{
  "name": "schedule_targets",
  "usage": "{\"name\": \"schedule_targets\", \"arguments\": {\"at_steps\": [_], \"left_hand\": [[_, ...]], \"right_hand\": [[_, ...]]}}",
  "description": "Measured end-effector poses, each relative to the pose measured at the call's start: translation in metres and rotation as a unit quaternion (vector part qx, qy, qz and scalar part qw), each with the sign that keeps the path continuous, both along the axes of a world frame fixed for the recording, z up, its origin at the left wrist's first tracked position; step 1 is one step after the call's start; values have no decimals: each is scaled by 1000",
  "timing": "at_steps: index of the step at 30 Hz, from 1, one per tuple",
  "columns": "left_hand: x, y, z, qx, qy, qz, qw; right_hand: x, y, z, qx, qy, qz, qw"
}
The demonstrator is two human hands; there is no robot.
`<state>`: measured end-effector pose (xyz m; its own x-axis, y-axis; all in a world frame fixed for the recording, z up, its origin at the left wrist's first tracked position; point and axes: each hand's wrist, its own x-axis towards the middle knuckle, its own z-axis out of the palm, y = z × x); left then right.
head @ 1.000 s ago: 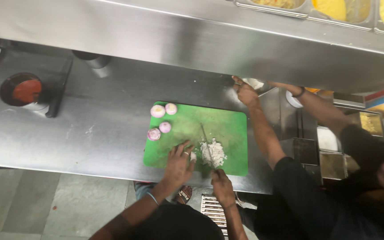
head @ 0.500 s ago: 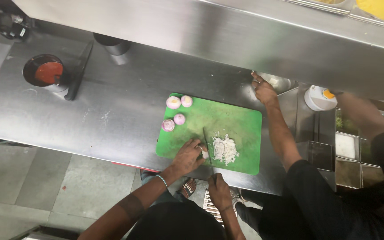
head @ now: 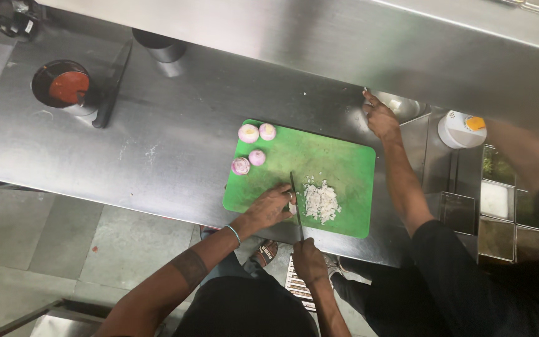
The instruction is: The person uses a knife to dice onions on a green cutting board. They repeatedly slice and mince the onions, gathering the pieces into a pile as they work.
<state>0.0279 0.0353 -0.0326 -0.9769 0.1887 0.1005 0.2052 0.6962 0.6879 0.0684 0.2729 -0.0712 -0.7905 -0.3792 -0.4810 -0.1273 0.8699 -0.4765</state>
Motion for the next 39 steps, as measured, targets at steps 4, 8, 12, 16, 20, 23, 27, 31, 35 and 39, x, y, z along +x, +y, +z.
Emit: {"name": "schedule_targets", "arguments": {"at_steps": [4, 8, 12, 16, 20, 23, 27, 31, 35, 39], "left_hand": [[0, -2, -10, 8, 33, -9, 999], [-2, -5, -8, -8, 7, -8, 1000], [-4, -8, 6, -2, -7, -19, 1000], [-6, -6, 0, -3, -61, -19, 998], [2, -20, -41, -12, 15, -15, 1000], [4, -40, -71, -9, 51, -50, 997], [-27, -45, -82, -20, 6, 11, 1000], [-53, -41, -74, -52, -32, -5, 998], [-50, -43, -62, -60, -33, -6, 998], [-20, -42, -46, -64, -18, -4, 998]], "right_hand": [[-3, -6, -14, 0, -12, -81, 997], [-6, -13, -20, 3, -29, -82, 996], [-5, -16, -15, 16, 57, 69, 996], [-7, -16, -9, -40, -6, -86, 995], [1, -36, -4, -3, 40, 14, 999], [13, -75, 5, -25, 76, 34, 996], [-17, -69, 40, -46, 64, 15, 997], [-46, 3, 60, -44, 57, 7, 997], [-37, 25, 62, -47, 63, 15, 997], [-10, -55, 21, -49, 79, 48, 995]]}}
